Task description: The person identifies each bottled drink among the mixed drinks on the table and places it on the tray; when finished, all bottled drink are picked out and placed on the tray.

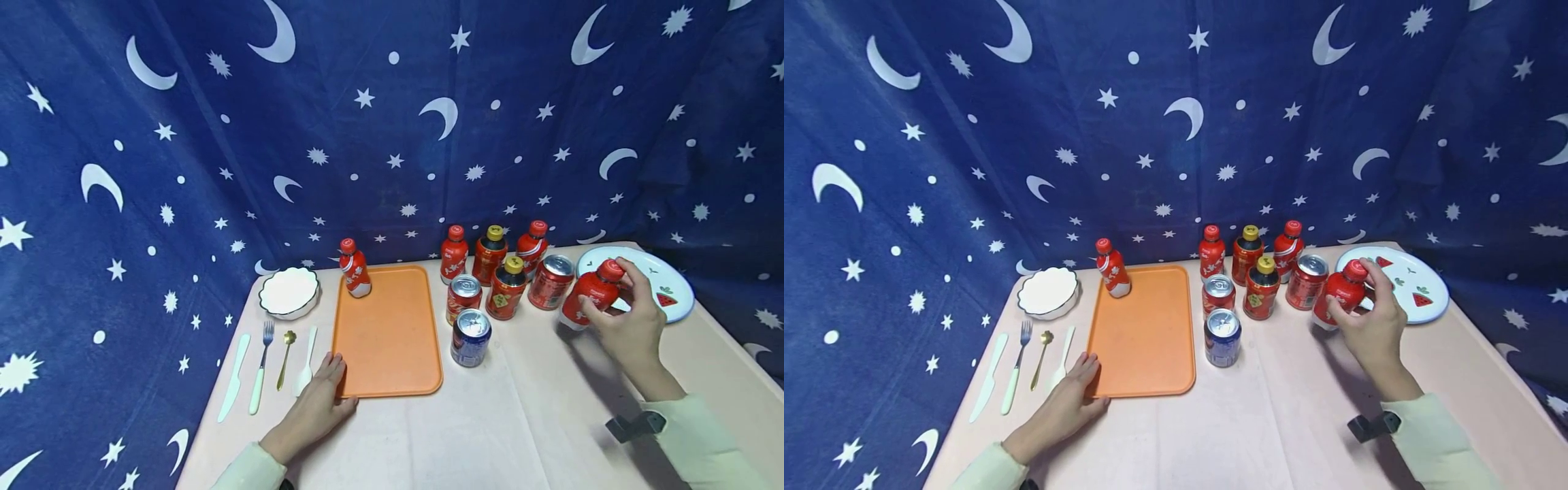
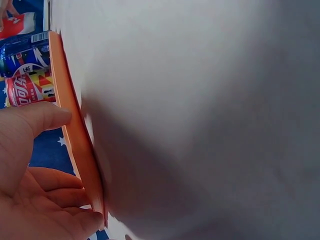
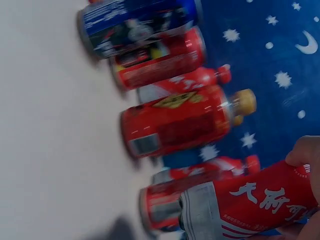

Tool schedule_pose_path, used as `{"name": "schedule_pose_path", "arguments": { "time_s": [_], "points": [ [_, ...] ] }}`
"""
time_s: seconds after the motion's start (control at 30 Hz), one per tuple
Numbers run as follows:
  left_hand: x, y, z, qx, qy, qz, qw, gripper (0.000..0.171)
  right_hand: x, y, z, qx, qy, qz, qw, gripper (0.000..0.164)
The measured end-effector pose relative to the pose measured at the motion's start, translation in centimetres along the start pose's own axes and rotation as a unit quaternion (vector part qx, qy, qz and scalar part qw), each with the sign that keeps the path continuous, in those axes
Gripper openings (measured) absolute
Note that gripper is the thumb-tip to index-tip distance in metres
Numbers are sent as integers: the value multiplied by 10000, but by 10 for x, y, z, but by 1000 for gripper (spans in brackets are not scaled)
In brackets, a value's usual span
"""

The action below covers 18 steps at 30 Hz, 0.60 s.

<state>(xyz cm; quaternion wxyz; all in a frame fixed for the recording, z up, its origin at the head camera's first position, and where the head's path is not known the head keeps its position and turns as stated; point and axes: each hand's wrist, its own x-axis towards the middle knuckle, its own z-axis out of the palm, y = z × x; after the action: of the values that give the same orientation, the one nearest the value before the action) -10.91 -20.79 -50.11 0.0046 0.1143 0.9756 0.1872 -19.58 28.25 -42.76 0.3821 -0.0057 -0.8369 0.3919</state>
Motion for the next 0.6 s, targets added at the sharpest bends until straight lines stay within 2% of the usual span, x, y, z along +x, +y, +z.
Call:
{"name": "schedule_pose_path", "arguments": {
  "time_s": [0.17, 0.33, 0.6],
  "points": [
    [0, 0, 0, -21, -18, -46, 10000, 74, 19, -29, -5, 230, 22, -254, 9994, 82],
    [0, 0, -1, 1, -19, 14, 10000, 75, 37, -65, -3, 711, -30, -489, 9963, 83],
    [-2, 0, -1, -16, 46, 87, 10000, 74, 56, -127, 17, 1587, -438, -723, 9837, 82]
  ]
}}
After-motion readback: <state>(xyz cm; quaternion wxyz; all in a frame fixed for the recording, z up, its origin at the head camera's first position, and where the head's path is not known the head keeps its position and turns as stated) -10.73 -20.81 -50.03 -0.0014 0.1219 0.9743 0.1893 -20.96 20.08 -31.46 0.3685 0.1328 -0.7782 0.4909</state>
